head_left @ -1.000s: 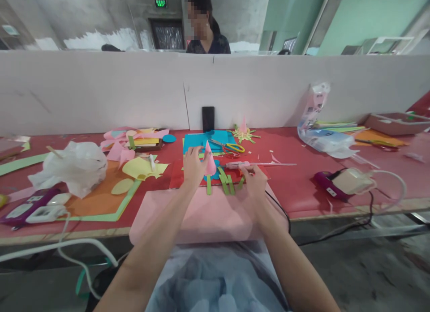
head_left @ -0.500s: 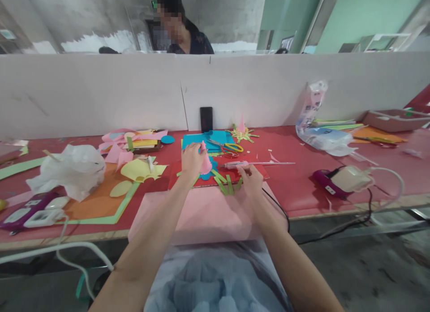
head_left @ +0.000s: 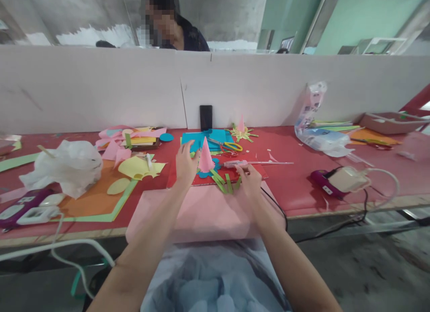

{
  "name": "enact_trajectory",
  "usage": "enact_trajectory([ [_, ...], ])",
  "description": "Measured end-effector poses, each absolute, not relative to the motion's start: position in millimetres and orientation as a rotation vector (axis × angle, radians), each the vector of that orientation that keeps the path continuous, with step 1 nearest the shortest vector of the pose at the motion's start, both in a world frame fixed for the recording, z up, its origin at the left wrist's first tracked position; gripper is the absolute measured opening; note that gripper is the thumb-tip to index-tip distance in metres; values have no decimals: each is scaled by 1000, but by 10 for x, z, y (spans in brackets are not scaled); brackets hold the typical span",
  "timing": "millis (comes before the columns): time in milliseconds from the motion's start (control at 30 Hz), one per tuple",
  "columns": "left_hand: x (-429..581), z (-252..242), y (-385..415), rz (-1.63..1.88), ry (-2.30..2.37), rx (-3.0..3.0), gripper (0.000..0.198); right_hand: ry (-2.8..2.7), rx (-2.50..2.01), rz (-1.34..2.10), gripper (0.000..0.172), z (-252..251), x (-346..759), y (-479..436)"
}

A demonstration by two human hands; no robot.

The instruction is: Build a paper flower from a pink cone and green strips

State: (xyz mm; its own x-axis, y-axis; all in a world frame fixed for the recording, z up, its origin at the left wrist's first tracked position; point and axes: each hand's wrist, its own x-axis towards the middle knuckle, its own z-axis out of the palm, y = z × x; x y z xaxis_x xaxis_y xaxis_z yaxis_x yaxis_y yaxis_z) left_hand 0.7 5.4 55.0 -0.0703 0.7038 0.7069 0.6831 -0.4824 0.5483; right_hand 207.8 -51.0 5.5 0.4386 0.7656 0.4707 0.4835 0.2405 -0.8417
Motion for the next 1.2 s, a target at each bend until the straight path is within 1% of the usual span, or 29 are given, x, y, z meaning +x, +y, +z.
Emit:
enact_trajectory([
  [67,-71,356,-4,1630,1628,2096,24,-1208,-1427,251,40,49,2095,-511],
  [133,-123,183,-42,1484,1592,2095,15,-1198,-1456,245,41,49,2116,-513],
  [300,-12,19,-83,1136,1414,2259,16,-1133,-1531,173,46,42,2160,-504],
  [433,183,10,-119,944,1354,2383,21,-1097,-1554,39,41,21,2183,-482],
  [500,228,-6,-120,890,1371,2398,20,-1068,-1586,-24,36,7,2194,-469],
  [600,230,-38,-100,882,1378,2389,18,-1030,-1675,-54,30,-14,2209,-455],
  [767,189,-35,-89,974,1378,2368,17,-1100,-1840,-30,30,-61,2202,-448],
  [867,117,16,-83,1142,1540,2286,9,-1155,-1939,-70,29,-104,2185,-447],
  [967,10,64,-68,1251,1789,2140,9,-1206,-2020,-128,27,-148,2184,-440],
  [1067,-63,70,-62,1220,1900,2016,11,-1276,-2081,-156,26,-186,2202,-429],
  [1200,-78,35,-65,1103,1905,1955,15,-1325,-2084,-151,22,-223,2223,-417],
])
